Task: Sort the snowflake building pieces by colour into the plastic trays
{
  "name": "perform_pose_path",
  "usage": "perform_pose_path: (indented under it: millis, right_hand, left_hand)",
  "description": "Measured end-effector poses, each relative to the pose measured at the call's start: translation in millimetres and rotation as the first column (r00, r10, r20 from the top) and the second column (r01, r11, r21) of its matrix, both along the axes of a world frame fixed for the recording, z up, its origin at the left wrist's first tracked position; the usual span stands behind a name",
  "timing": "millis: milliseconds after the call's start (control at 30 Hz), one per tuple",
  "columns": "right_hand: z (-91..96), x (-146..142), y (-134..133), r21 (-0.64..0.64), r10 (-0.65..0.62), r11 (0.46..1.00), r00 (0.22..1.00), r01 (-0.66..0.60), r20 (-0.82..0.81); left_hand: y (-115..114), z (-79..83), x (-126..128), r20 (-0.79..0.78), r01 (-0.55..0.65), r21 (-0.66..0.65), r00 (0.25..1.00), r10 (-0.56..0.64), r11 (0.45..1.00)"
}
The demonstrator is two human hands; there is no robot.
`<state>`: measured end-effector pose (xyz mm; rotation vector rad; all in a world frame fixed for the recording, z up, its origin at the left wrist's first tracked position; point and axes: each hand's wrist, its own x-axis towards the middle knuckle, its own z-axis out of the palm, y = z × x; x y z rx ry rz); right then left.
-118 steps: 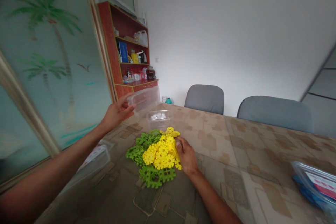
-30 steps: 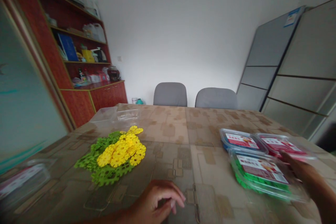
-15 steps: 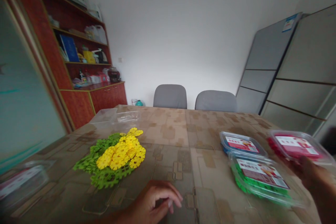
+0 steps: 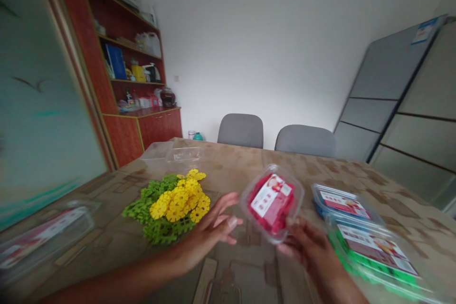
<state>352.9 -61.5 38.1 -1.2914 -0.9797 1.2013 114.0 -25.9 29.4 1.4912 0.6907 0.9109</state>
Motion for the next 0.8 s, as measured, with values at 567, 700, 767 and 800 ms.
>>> perform_pose_path:
  millis: [567, 700, 767, 800]
  right_hand:
    - [0.0, -69.2, 49.0, 0.062, 0.323, 0.826, 0.561, -0.561, 0.762]
    - [-7.4, -88.6, 51.5, 0.057, 0.317, 0.811, 0.518, -0.582, 0.794]
    - [-10.5, -85.2, 49.3, 0.046, 0.325, 0.810, 0.513, -0.584, 0.794]
    - [-11.8, -82.1, 47.8, 0.034, 0.339, 0.806, 0.507, -0.591, 0.792]
  left_hand:
    - [10.1, -0.8, -112.6, -0.441, 0.033, 0.055, 0.897, -0.006, 0.998]
    - [13.3, -4.9, -112.6, -0.541, -0.049, 0.327, 0.809, 0.230, 0.944]
    - [14.2, -7.0, -113.6, -0.549, -0.063, 0.434, 0.773, 0.319, 0.899]
    - [14.5, -7.8, -113.8, -0.555, -0.057, 0.464, 0.759, 0.340, 0.884]
